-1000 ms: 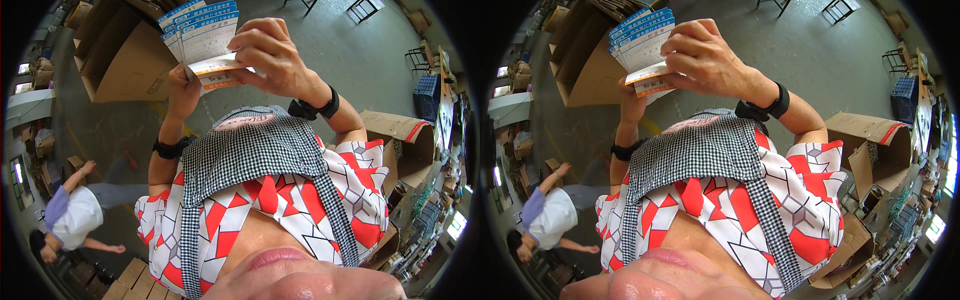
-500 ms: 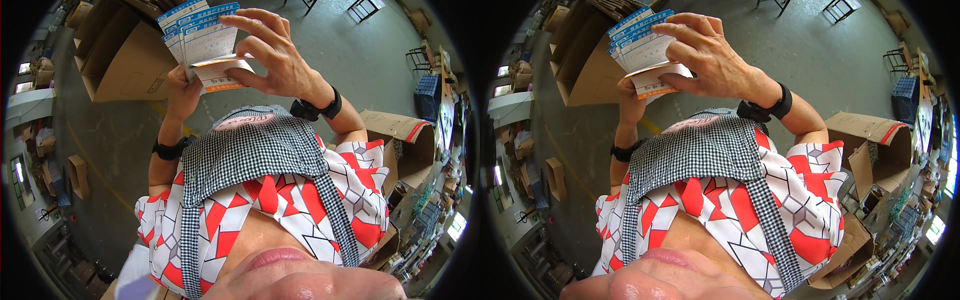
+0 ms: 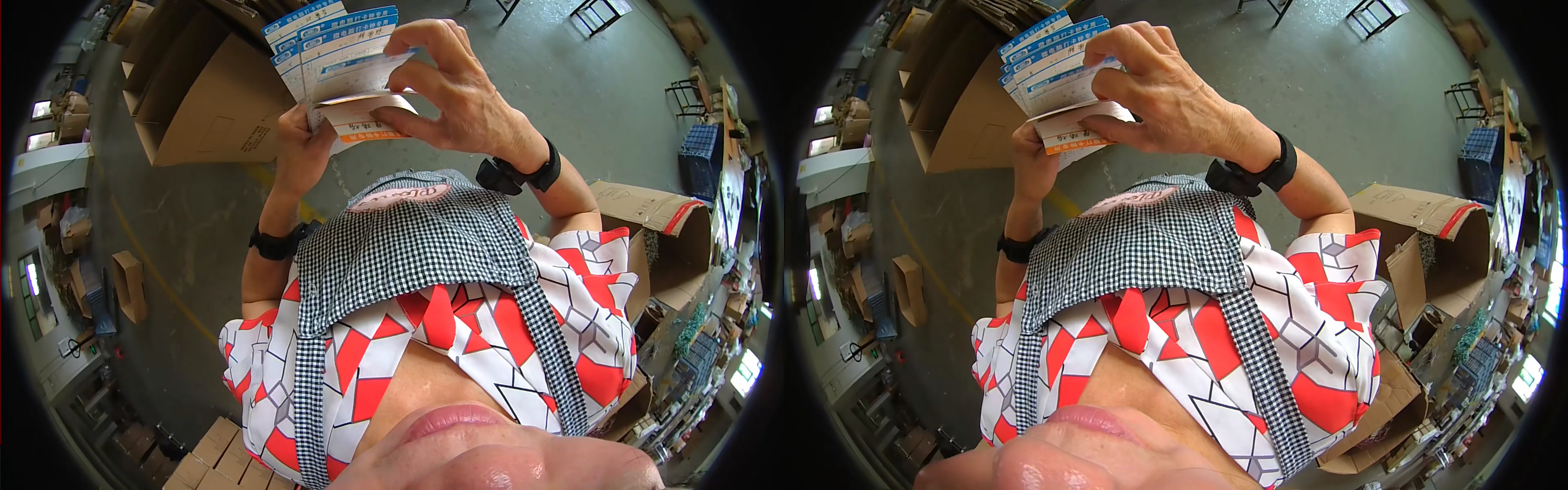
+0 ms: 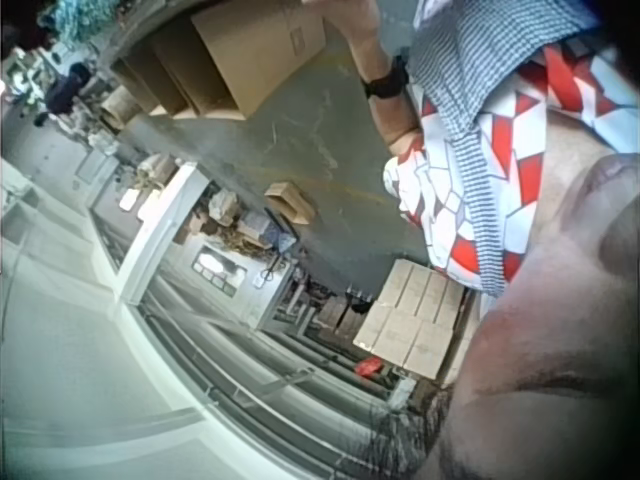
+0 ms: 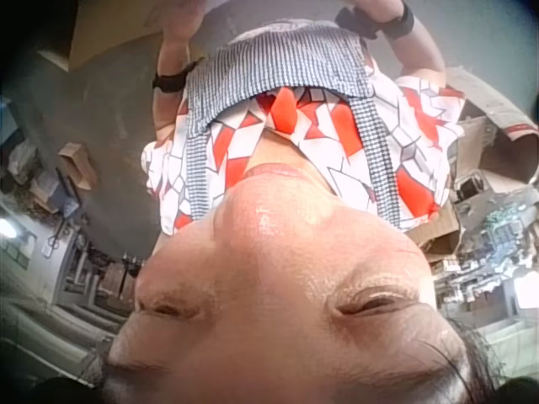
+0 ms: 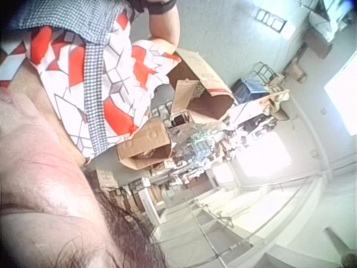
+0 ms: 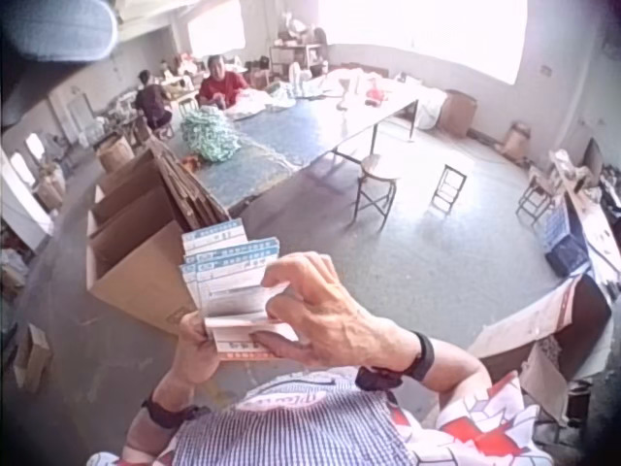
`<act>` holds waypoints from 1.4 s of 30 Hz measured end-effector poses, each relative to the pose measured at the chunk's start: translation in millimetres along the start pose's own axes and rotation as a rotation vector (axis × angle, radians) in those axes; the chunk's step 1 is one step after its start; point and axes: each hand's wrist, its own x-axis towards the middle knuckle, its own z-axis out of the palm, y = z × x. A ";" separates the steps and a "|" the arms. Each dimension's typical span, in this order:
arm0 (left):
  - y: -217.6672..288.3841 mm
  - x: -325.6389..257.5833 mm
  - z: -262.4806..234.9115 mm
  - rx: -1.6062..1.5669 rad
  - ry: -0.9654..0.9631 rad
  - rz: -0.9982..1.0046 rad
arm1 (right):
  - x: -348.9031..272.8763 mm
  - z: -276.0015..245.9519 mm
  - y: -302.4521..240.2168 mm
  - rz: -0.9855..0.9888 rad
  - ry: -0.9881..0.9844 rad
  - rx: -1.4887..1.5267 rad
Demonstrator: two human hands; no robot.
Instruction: The person is sorting and reviewing various booklets and vouchers in a warehouse setting.
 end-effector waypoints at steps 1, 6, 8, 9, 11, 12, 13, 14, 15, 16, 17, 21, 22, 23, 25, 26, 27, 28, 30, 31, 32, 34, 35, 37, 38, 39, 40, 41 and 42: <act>-0.5 -0.1 0.2 -0.014 0.004 -0.003 | -0.2 0.3 0.1 -0.012 0.001 0.021; 1.5 0.9 1.0 -0.009 0.017 -0.002 | 0.3 -1.3 -2.1 -0.038 0.010 -0.051; -0.4 0.7 0.2 -0.031 0.026 -0.020 | 1.3 -0.4 -2.1 -0.043 0.030 -0.062; -4.6 0.4 -1.1 -0.021 0.032 -0.001 | 2.5 -0.7 -2.7 -0.061 0.028 -0.080; -6.8 1.5 -2.1 -0.012 0.036 0.018 | 2.7 0.5 -4.2 -0.078 0.026 -0.098; -6.5 2.1 -2.3 0.018 0.052 0.025 | 1.1 3.3 -5.1 -0.070 0.040 -0.106; -6.7 2.8 -2.3 0.047 0.066 0.033 | 0.1 5.0 -5.3 -0.061 0.054 -0.115; -6.9 3.1 -2.0 0.046 0.065 0.033 | -0.1 4.7 -4.4 -0.060 0.054 -0.116; -7.2 3.5 -1.4 0.031 0.062 0.044 | -0.3 4.1 -2.9 -0.054 0.075 -0.088; -7.0 3.4 -0.9 0.017 0.061 0.055 | -0.2 3.5 -2.1 -0.049 0.095 -0.058; -5.8 3.5 -0.5 0.018 0.061 0.054 | -0.2 2.9 -2.5 -0.049 0.096 -0.057; -2.5 3.7 -0.5 0.006 0.066 0.021 | 1.2 3.7 -7.4 0.062 0.123 -0.015; -2.4 4.0 -0.7 -0.008 0.064 0.004 | 1.9 4.1 -8.3 0.133 0.139 0.034; -3.1 4.4 -1.0 -0.009 0.063 0.005 | 1.6 3.8 -6.0 0.134 0.139 0.033; -5.1 5.0 -1.6 0.064 0.076 0.037 | 1.0 3.7 1.2 0.091 0.063 0.004; -5.0 5.1 -1.5 0.065 0.078 0.037 | 1.6 3.5 1.5 0.090 0.063 0.006; -4.7 5.3 -1.1 0.084 0.096 0.066 | 2.8 2.9 1.7 0.097 0.032 0.036; -4.7 5.8 -0.7 0.101 0.111 0.096 | 3.7 1.9 2.1 0.108 0.001 0.063; -5.9 4.7 -2.0 0.093 0.093 0.085 | 5.5 -1.0 3.2 0.126 -0.017 0.133; -6.7 3.7 -2.8 0.086 0.079 0.073 | 5.6 -1.8 4.0 0.142 -0.034 0.206; -7.9 3.0 -3.3 0.087 0.078 0.073 | 4.6 -1.2 7.3 0.142 -0.034 0.206; -10.3 2.5 -3.6 -0.058 0.017 0.056 | 1.7 0.6 15.2 0.193 -0.013 0.578; -9.8 3.4 -3.3 -0.059 0.017 0.056 | 0.6 -1.1 16.0 0.193 -0.013 0.578; -8.1 5.0 -1.4 -0.378 -0.063 -0.189 | -1.2 -4.6 17.4 0.369 -0.126 0.809; -9.4 4.4 0.5 -0.378 -0.061 -0.190 | -0.8 -4.6 17.2 0.370 -0.128 0.811; -12.0 3.3 2.7 -0.565 -0.087 -0.275 | -0.1 -4.2 16.4 0.366 -0.200 0.731; -15.7 2.9 4.3 -0.753 -0.116 -0.359 | 0.3 -3.1 15.6 0.362 -0.269 0.649; -21.7 2.6 3.7 -0.754 -0.117 -0.361 | -1.4 1.2 14.3 0.329 -0.284 0.598; -29.5 2.0 1.7 -0.822 -0.176 -0.416 | -4.0 5.7 13.0 0.332 -0.285 0.599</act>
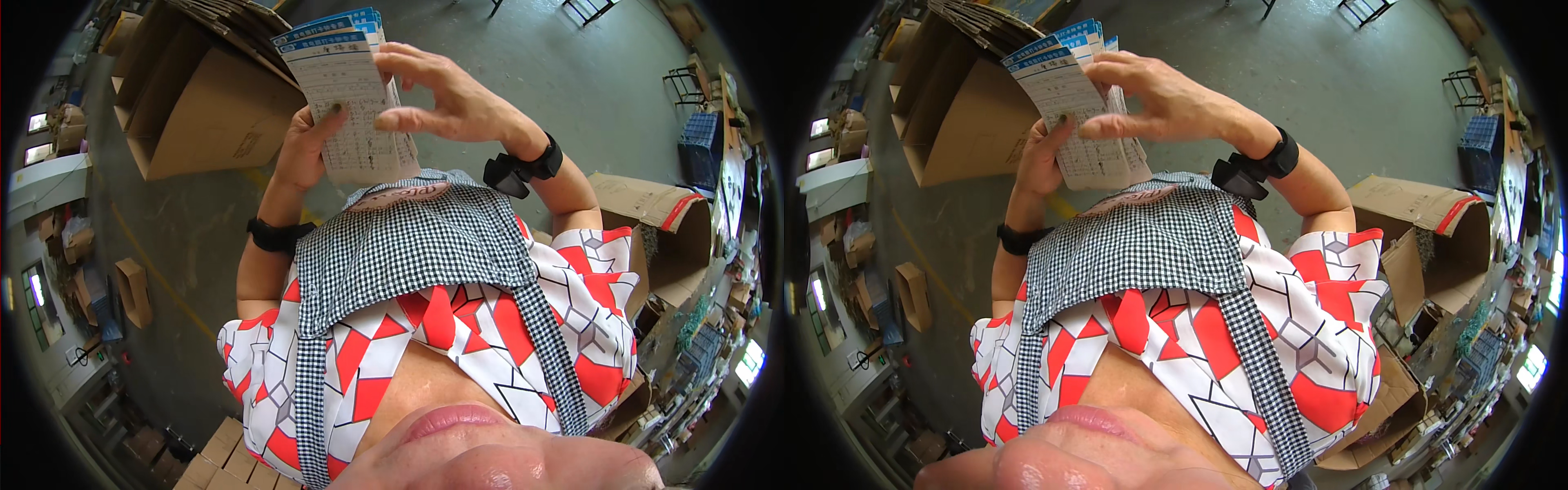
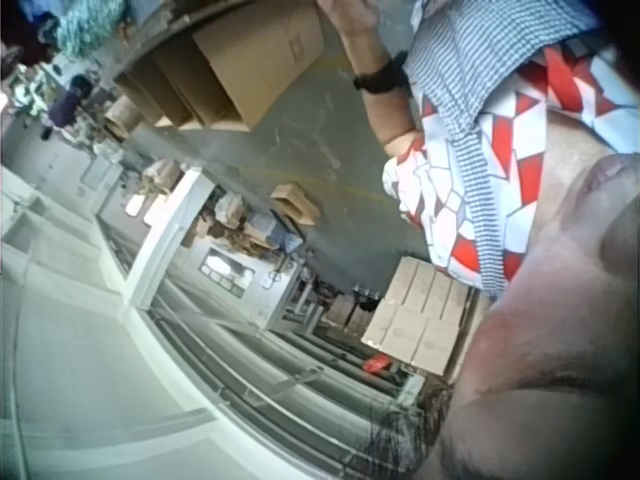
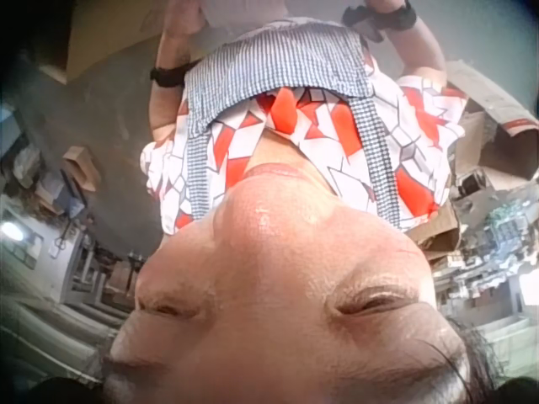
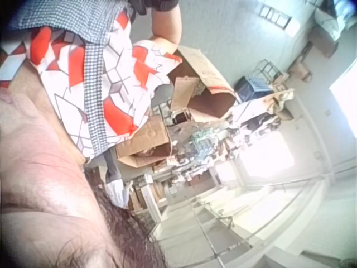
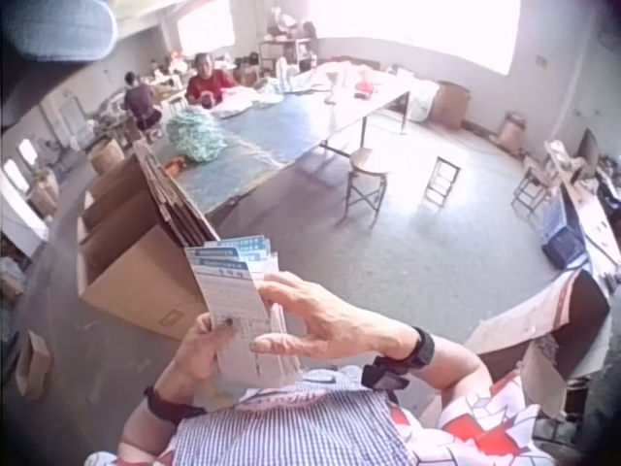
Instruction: The person is sorting and reviewing various booklets and vouchers in a warehouse setting.
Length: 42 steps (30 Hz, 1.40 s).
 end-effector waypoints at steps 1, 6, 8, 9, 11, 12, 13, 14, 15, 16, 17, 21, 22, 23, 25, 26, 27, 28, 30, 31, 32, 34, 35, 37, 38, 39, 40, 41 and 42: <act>-3.2 -0.8 -4.6 -0.063 -0.044 -0.069 | -0.9 5.5 1.6 0.007 -0.028 -0.030; -26.4 -8.9 -22.5 -0.308 -0.198 -0.120 | -3.0 24.3 -2.0 0.048 -0.130 -0.173; -34.6 -8.6 -32.3 -0.359 -0.237 -0.104 | -2.4 28.3 -2.8 0.132 -0.177 -0.066; -37.1 -8.6 -36.4 -0.373 -0.207 -0.098 | -2.7 33.5 3.4 -0.020 -0.144 -0.277; -37.5 -8.6 -40.1 -0.390 -0.180 -0.097 | -4.5 42.1 9.6 -0.165 -0.106 -0.500; -35.8 -8.9 -41.4 -0.357 -0.216 -0.091 | -5.4 44.7 11.4 -0.161 -0.106 -0.500; -34.3 -10.6 -43.2 -0.325 -0.246 -0.080 | -5.7 47.9 13.7 -0.168 -0.117 -0.504; -32.6 -11.7 -45.5 -0.327 -0.242 -0.079 | -5.7 49.7 15.3 -0.174 -0.129 -0.508; -30.6 -12.5 -47.8 -0.273 -0.301 -0.068 | -4.9 50.1 15.8 -0.175 -0.131 -0.506; -28.6 -13.0 -48.5 -0.220 -0.359 -0.059 | -4.0 49.7 16.1 -0.208 -0.122 -0.507; -26.2 -13.8 -48.4 -0.222 -0.357 -0.059 | -3.2 49.2 16.1 -0.241 -0.114 -0.508; -15.2 -20.2 -46.4 -0.106 -0.354 -0.035 | 0.5 45.3 13.5 -0.334 -0.080 -0.513; -13.0 -22.2 -46.0 -0.068 -0.334 -0.008 | 1.0 42.9 10.1 -0.354 -0.064 -0.530; -9.8 -24.7 -45.1 -0.068 -0.336 -0.009 | 1.5 40.9 7.9 -0.373 -0.048 -0.546; -3.4 -31.0 -42.8 -0.032 -0.298 -0.006 | 2.2 39.5 7.3 -0.383 0.004 -0.589; -1.4 -33.5 -42.0 -0.031 -0.296 -0.005 | 2.6 38.7 6.9 -0.393 0.056 -0.630; 0.2 -35.5 -41.2 -0.017 -0.309 -0.016 | 3.3 36.6 6.0 -0.395 0.056 -0.629; 1.2 -37.3 -40.2 -0.005 -0.325 -0.028 | 3.8 33.4 4.0 -0.387 0.072 -0.626; 2.2 -41.1 -38.3 0.050 -0.339 -0.015 | 4.0 28.2 2.6 -0.376 0.089 -0.627; 2.3 -44.0 -36.5 0.107 -0.343 0.001 | 4.7 25.8 4.0 -0.326 0.104 -0.595; 2.0 -47.0 -34.4 0.107 -0.341 0.001 | 5.1 23.4 4.0 -0.274 0.119 -0.563; 0.2 -52.0 -32.0 0.014 -0.262 -0.066 | 9.2 15.4 -7.3 -0.233 0.117 -0.582; -0.8 -52.0 -33.3 0.012 -0.260 -0.063 | 13.9 9.3 -17.1 -0.214 0.107 -0.538; -1.9 -49.2 -36.3 -0.018 -0.318 -0.056 | 12.4 5.0 -17.4 -0.159 0.105 -0.520; -1.5 -49.3 -36.9 -0.019 -0.323 -0.056 | 11.4 3.8 -18.7 -0.156 0.105 -0.525; -0.5 -50.1 -37.2 0.040 -0.291 -0.065 | 11.2 2.6 -20.5 -0.117 0.093 -0.566; 0.4 -51.7 -36.8 0.100 -0.252 -0.073 | 11.4 1.8 -21.8 -0.082 0.080 -0.602; 2.0 -52.0 -35.0 0.099 -0.250 -0.072 | 11.9 0.7 -23.1 -0.084 0.078 -0.601; 4.0 -51.8 -32.5 0.106 -0.248 -0.080 | 12.7 -0.4 -24.4 -0.075 0.065 -0.585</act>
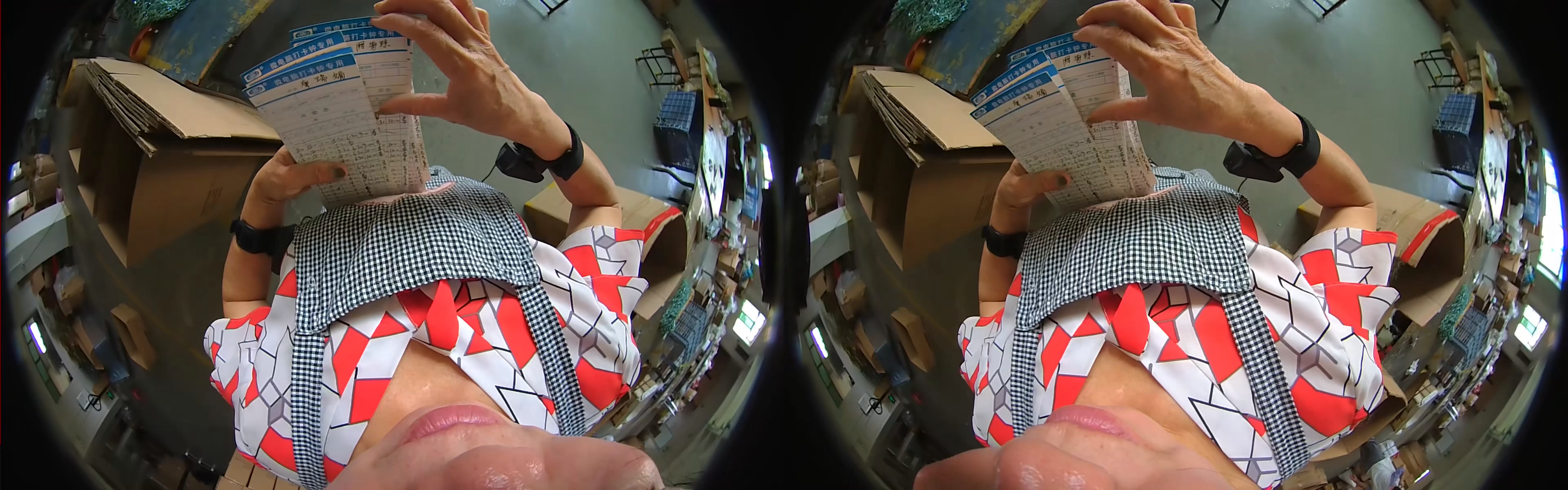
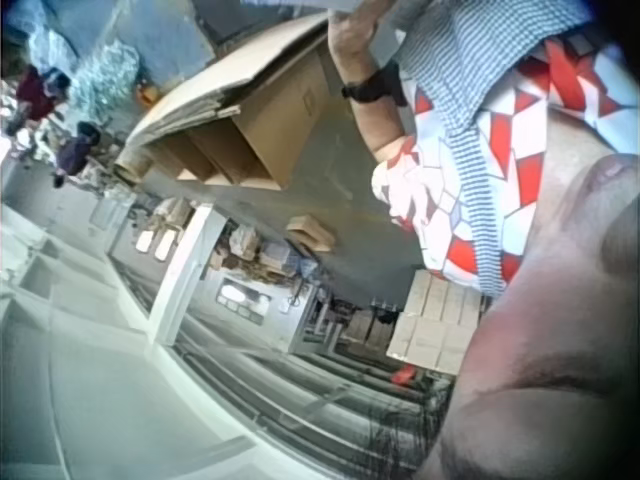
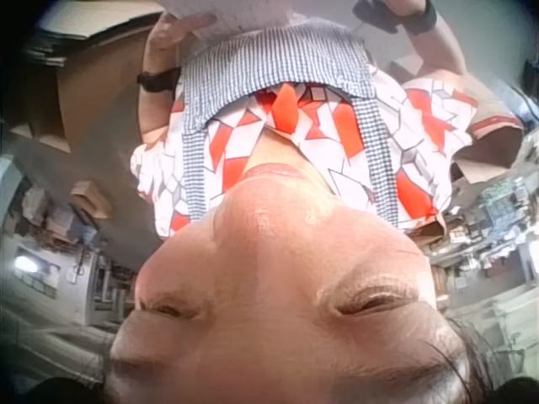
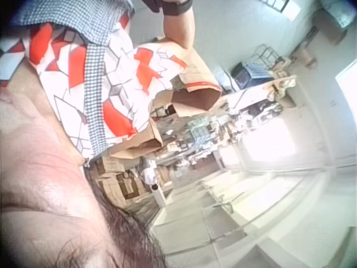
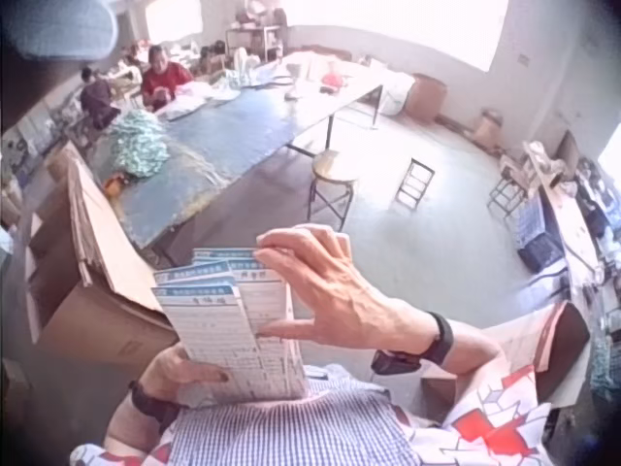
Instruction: The person is sorting and reviewing various booklets and vouchers in a warehouse setting.
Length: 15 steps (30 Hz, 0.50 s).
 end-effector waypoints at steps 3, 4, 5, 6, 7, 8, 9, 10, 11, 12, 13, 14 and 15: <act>-1.8 -0.5 -3.5 -0.004 0.007 -0.022 | 0.1 1.9 -0.4 -0.008 0.037 0.059; -1.0 0.8 -6.9 -0.008 0.018 -0.029 | 3.0 3.1 2.0 -0.031 0.091 0.104; 0.6 2.7 -8.3 -0.008 0.020 -0.027 | 6.5 2.7 1.3 -0.034 0.090 0.104; 2.7 5.1 -8.6 -0.016 0.032 -0.031 | 10.3 0.9 -1.6 -0.069 0.148 0.128; 4.2 7.1 -9.5 -0.024 0.042 -0.036 | 13.5 0.0 -2.7 -0.103 0.206 0.151; 4.9 9.0 -11.9 -0.025 0.043 -0.033 | 11.6 5.2 4.5 -0.105 0.205 0.150; 5.3 11.0 -14.8 0.004 0.032 0.006 | 5.7 14.2 16.0 -0.178 0.205 0.116; 5.6 12.5 -17.6 0.031 0.022 0.045 | 6.8 18.3 20.9 -0.250 0.204 0.084; 6.5 12.8 -21.3 0.031 0.024 0.047 | 7.6 17.5 12.0 -0.156 0.216 0.293; 7.8 12.1 -25.5 0.020 -0.009 0.063 | 8.9 17.4 12.4 -0.158 0.214 0.294; 8.3 11.9 -28.8 0.009 -0.042 0.080 | 9.6 17.2 14.5 -0.198 0.166 0.369; 8.3 12.5 -30.6 0.008 -0.041 0.082 | 10.8 17.1 16.0 -0.237 0.118 0.444; 8.4 13.1 -31.9 0.020 -0.026 0.102 | 15.0 14.3 15.6 -0.268 0.115 0.473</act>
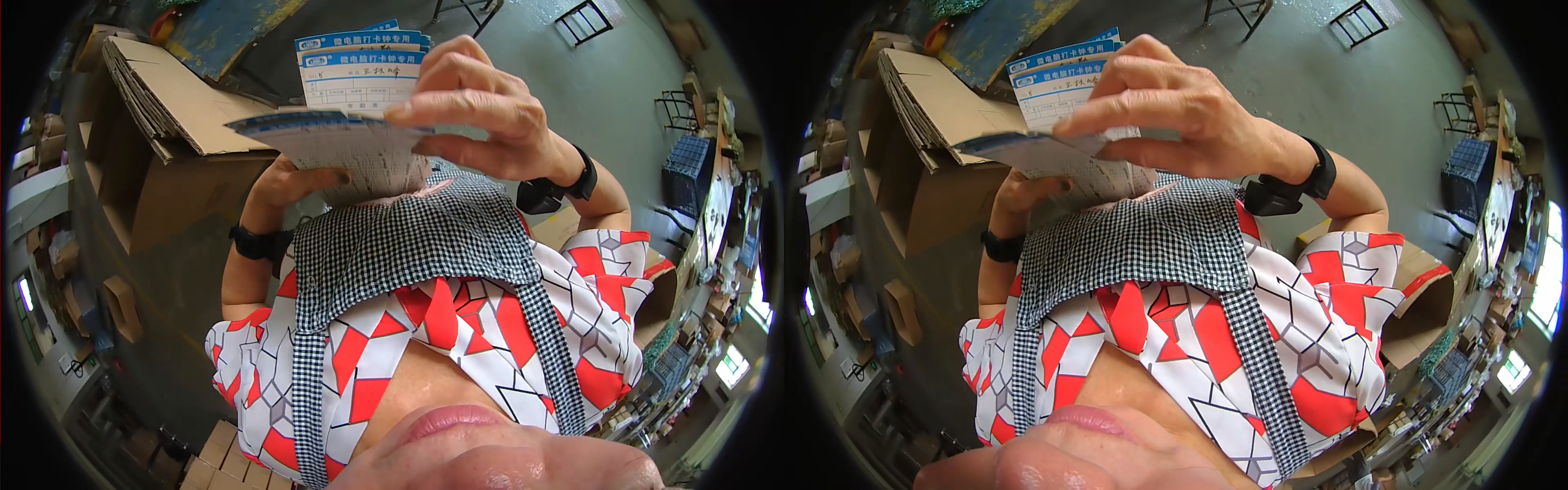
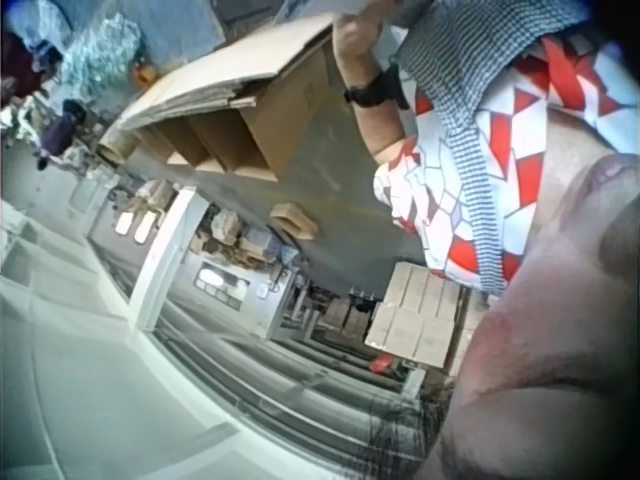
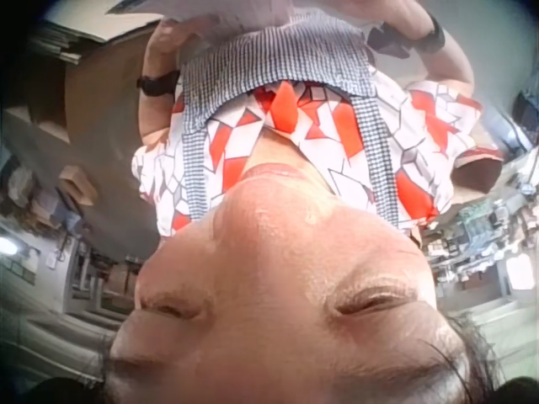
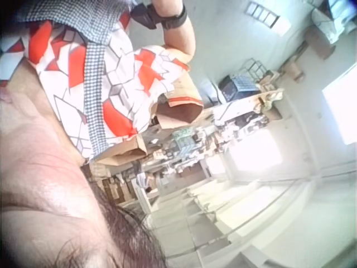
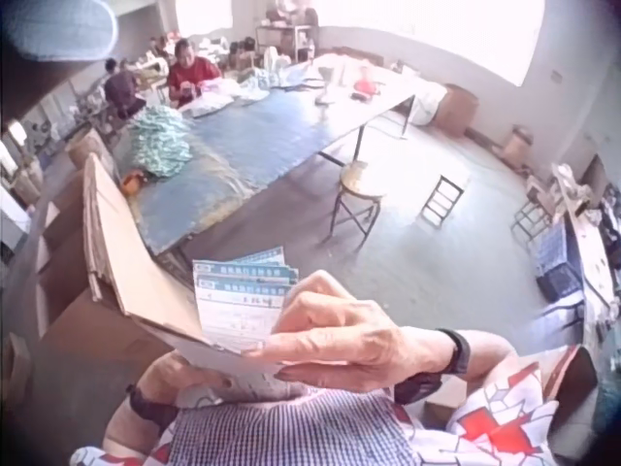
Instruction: The person is sorting and reviewing various booklets and vouchers in a warehouse setting.
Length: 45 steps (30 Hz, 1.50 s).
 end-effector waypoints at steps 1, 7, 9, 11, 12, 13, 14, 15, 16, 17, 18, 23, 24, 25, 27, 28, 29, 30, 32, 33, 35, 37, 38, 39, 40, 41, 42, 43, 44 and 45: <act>0.5 0.8 -1.6 0.013 0.016 0.022 | 1.2 0.5 0.9 -0.002 -0.003 0.001; 16.2 16.1 -20.0 0.103 -0.021 -0.043 | 9.8 -0.8 18.8 -0.073 -0.046 0.196; 15.7 19.8 -29.0 0.079 -0.041 -0.045 | 12.4 -5.0 26.7 -0.098 -0.055 0.111; 17.9 22.9 -34.4 0.056 -0.059 -0.045 | 16.3 -7.3 35.2 -0.126 -0.064 0.026; 21.2 23.8 -34.6 0.144 -0.060 -0.006 | 18.6 -7.6 39.5 -0.151 -0.038 -0.026; 24.7 24.7 -35.1 0.232 -0.060 0.032 | 21.0 -8.0 43.6 -0.176 -0.012 -0.078; 28.1 25.9 -36.6 0.232 -0.057 0.035 | 23.7 -8.6 47.4 -0.178 -0.014 -0.076; 31.4 27.2 -38.4 0.208 -0.041 -0.008 | 26.6 -9.3 51.2 -0.163 -0.017 -0.092; 33.9 28.8 -40.6 0.184 -0.027 -0.052 | 29.1 -10.3 54.7 -0.146 -0.018 -0.111; 35.2 30.1 -43.5 0.184 -0.026 -0.051 | 30.4 -10.6 58.9 -0.147 -0.020 -0.110; 36.3 31.5 -46.7 0.218 0.001 -0.062 | 30.7 -10.6 63.6 -0.142 -0.022 -0.116; 37.9 41.2 -63.3 0.248 -0.001 -0.012 | 39.4 -13.7 78.3 -0.116 -0.051 -0.115; 37.4 43.0 -66.9 0.269 -0.005 -0.001 | 40.0 -12.5 82.2 -0.127 -0.035 -0.108; 37.7 44.6 -70.1 0.289 -0.008 0.013 | 41.6 -11.7 85.4 -0.139 -0.021 -0.101; 39.7 49.2 -75.4 0.261 -0.008 0.009 | 48.2 -17.5 86.5 -0.137 -0.055 -0.105; 40.8 52.0 -78.2 0.236 -0.011 0.001 | 50.9 -19.8 87.6 -0.133 -0.084 -0.112; 41.5 54.2 -81.5 0.235 -0.010 0.003 | 53.0 -19.3 90.2 -0.134 -0.085 -0.111; 41.6 55.9 -84.9 0.246 -0.012 0.009 | 55.2 -18.3 93.0 -0.159 -0.053 -0.120; 42.5 58.2 -92.0 0.260 -0.010 0.018 | 60.3 -19.8 97.2 -0.187 -0.021 -0.126; 42.5 57.9 -96.3 0.264 -0.007 -0.006 | 63.1 -22.3 98.1 -0.150 -0.047 -0.052; 44.0 60.0 -99.1 0.267 -0.010 -0.031 | 63.6 -21.3 101.3 -0.108 -0.072 0.018; 48.8 61.9 -96.6 0.274 0.044 -0.057 | 60.3 -12.4 107.4 -0.167 -0.021 0.091; 51.8 64.2 -94.0 0.274 0.044 -0.056 | 60.6 -13.5 108.1 -0.167 -0.022 0.091; 55.1 67.5 -90.4 0.220 0.035 -0.060 | 60.7 -15.4 108.2 -0.171 -0.054 0.107; 56.9 69.7 -88.6 0.167 0.025 -0.065 | 60.4 -17.3 108.1 -0.174 -0.084 0.121; 55.6 69.8 -90.3 0.167 0.023 -0.064 | 59.5 -18.8 107.7 -0.174 -0.084 0.119; 52.7 69.1 -93.4 0.253 0.000 -0.009 | 58.3 -20.1 106.5 -0.146 -0.117 0.127; 50.4 67.6 -94.9 0.340 -0.018 0.047 | 57.6 -21.2 105.6 -0.121 -0.150 0.139; 49.0 66.5 -94.8 0.341 -0.015 0.047 | 59.1 -23.1 103.6 -0.123 -0.151 0.142; 47.7 65.2 -94.1 0.327 0.044 -0.013 | 62.5 -26.1 100.7 -0.059 -0.166 0.204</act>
